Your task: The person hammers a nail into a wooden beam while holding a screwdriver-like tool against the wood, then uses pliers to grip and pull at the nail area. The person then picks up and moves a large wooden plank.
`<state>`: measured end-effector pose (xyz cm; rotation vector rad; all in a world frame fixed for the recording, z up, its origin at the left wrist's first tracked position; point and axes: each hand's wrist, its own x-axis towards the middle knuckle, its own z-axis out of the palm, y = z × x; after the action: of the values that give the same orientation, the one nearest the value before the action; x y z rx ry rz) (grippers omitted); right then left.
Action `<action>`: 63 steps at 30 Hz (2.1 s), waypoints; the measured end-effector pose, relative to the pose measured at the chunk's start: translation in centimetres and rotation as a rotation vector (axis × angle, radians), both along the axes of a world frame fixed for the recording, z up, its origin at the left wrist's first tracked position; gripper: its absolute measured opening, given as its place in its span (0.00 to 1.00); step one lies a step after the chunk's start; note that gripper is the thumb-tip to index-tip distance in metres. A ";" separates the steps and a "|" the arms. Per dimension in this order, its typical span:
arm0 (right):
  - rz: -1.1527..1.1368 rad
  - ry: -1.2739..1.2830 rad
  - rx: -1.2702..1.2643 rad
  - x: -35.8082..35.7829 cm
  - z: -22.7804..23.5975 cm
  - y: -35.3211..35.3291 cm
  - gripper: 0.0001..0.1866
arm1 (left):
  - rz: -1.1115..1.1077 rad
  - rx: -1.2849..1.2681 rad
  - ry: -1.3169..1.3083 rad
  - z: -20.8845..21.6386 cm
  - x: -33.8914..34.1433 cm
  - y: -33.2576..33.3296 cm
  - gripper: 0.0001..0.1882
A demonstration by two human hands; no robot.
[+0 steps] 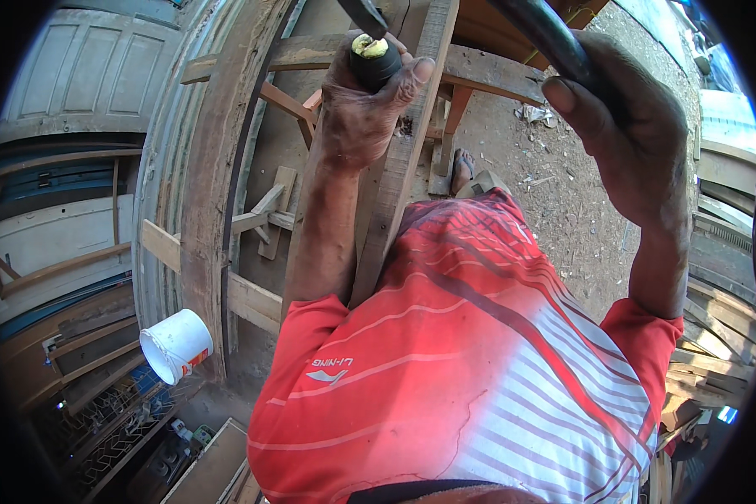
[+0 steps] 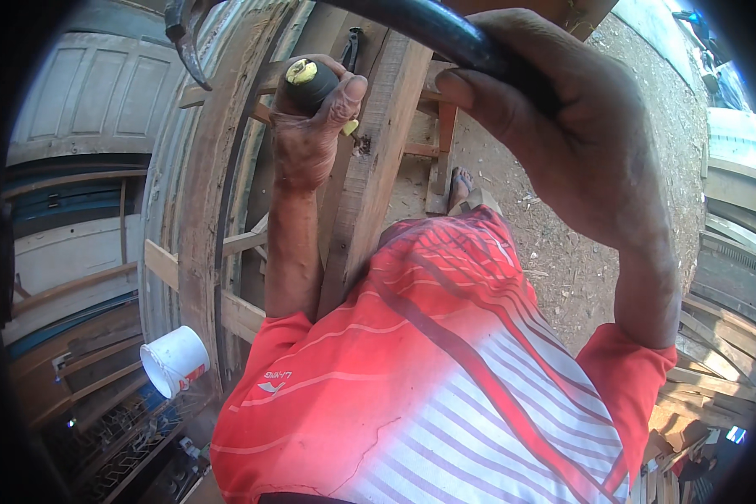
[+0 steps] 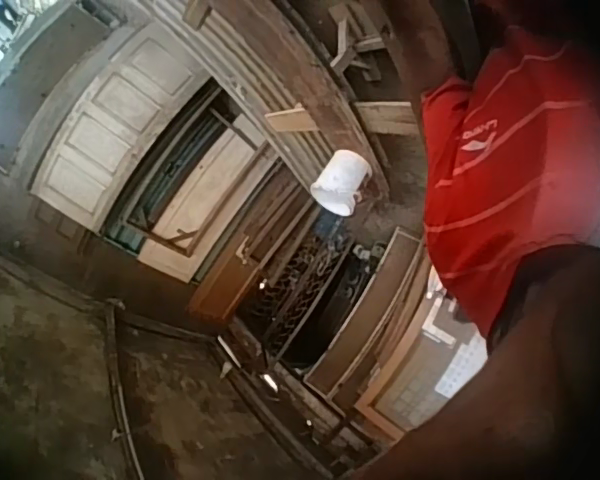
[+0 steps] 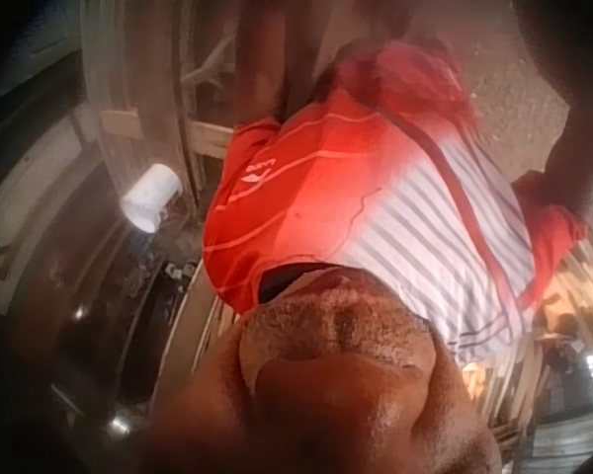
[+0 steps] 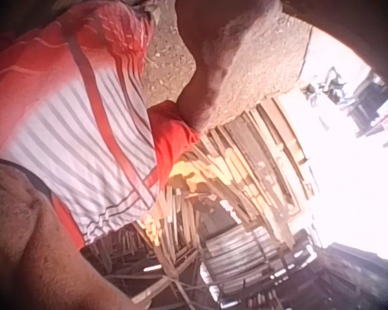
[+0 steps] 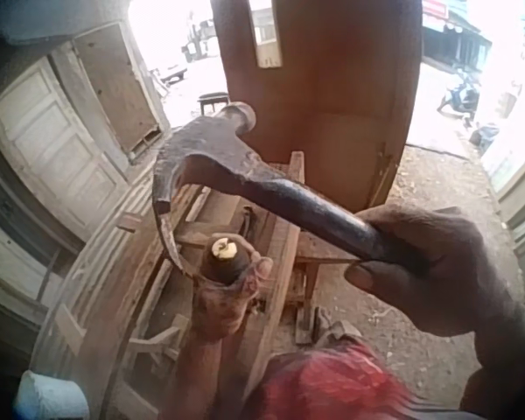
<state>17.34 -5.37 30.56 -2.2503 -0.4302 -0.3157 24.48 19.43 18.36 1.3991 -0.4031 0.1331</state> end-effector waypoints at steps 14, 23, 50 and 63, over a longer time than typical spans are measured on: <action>0.187 -0.021 -0.422 0.4 0.0 0.0 0.22 | 0.005 0.180 -0.116 -0.5 0.1 0.3 0.12; 0.108 -0.203 -0.218 1.1 0.9 0.5 0.20 | -0.031 0.151 -0.121 -0.5 -0.6 0.9 0.10; 0.071 -0.251 -0.346 -0.2 -0.2 0.2 0.18 | -0.083 0.170 -0.140 0.3 -1.5 0.4 0.11; 0.205 -0.247 -0.733 -1.2 -1.0 0.9 0.24 | -0.087 0.274 -0.038 -0.8 -1.6 0.9 0.11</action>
<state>16.17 -4.51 29.54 -2.8468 -1.0343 -0.3708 22.93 20.38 17.56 1.6478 -0.5276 0.0333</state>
